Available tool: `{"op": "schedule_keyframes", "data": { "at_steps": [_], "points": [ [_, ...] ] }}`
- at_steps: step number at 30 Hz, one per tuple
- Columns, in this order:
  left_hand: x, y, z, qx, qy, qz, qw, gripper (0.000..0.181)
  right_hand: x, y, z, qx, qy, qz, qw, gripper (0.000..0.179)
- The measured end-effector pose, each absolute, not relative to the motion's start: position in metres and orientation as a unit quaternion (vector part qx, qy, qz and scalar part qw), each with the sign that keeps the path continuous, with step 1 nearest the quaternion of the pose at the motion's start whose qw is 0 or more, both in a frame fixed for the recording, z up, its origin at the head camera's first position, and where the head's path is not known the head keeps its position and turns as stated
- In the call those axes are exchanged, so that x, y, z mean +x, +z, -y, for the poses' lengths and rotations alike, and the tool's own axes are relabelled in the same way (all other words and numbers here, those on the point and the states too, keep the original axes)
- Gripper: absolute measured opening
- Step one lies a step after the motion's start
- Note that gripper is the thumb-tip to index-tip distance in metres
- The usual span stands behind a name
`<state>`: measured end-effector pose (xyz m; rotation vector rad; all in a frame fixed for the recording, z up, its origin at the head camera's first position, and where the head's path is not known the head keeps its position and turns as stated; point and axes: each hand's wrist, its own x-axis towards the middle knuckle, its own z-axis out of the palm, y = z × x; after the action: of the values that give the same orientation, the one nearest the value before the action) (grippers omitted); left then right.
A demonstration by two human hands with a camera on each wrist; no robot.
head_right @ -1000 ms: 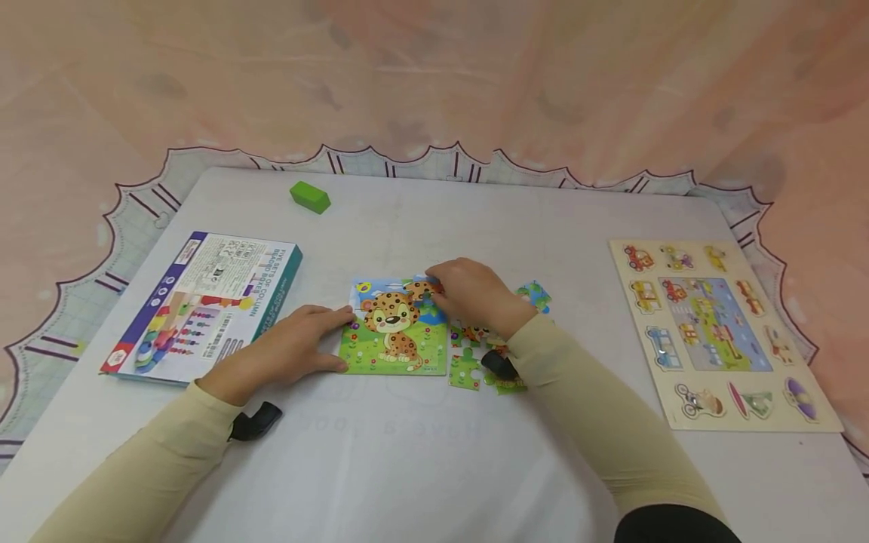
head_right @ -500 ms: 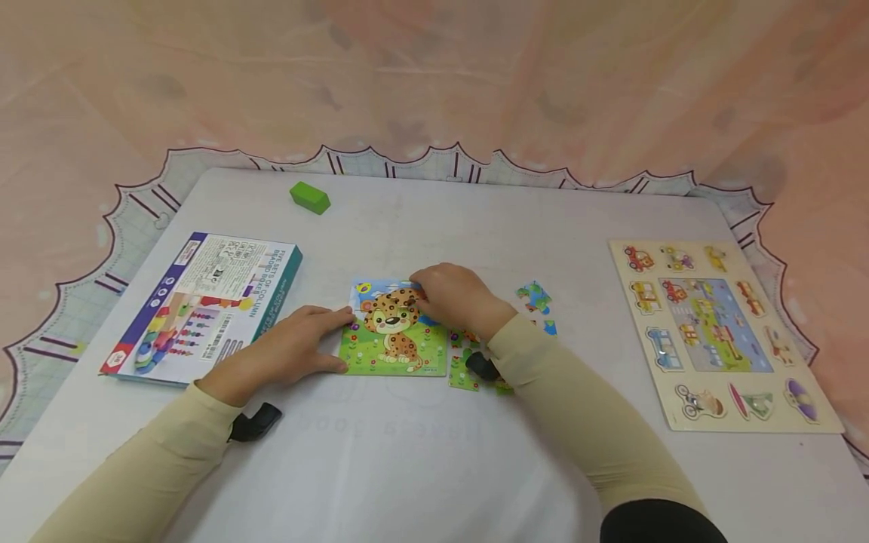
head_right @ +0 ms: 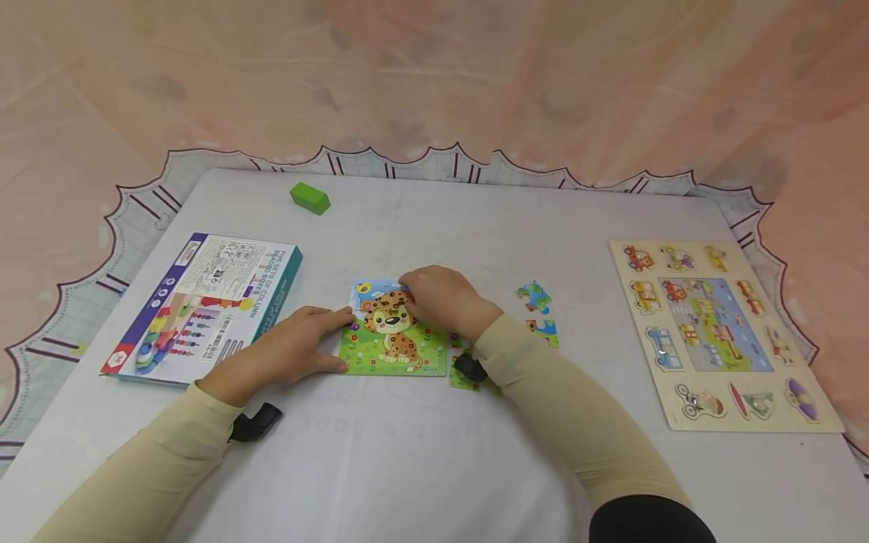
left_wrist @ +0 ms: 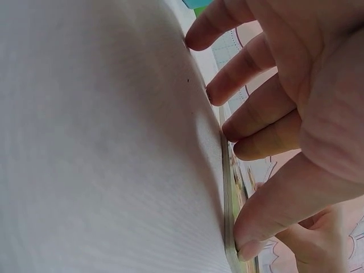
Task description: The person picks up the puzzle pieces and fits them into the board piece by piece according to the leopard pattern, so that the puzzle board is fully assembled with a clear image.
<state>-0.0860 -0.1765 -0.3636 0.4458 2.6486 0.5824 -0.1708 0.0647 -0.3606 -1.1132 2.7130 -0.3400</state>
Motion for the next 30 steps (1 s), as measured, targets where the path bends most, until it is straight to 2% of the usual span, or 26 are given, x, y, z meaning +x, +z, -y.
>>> {"op": "schedule_keyframes", "data": {
  "at_steps": [14, 30],
  "points": [
    [-0.0858, -0.3634, 0.177, 0.166, 0.209, -0.944, 0.192, 0.076, -0.1708, -0.3632, -0.0592, -0.363, -0.114, -0.92, 0.088, 0.024],
    [-0.0859, -0.3636, 0.1768, 0.167, 0.206, -0.945, 0.189, 0.076, -0.1706, -0.3648, -0.0555, -0.353, -0.105, -0.924, 0.1, 0.033]
  ]
}}
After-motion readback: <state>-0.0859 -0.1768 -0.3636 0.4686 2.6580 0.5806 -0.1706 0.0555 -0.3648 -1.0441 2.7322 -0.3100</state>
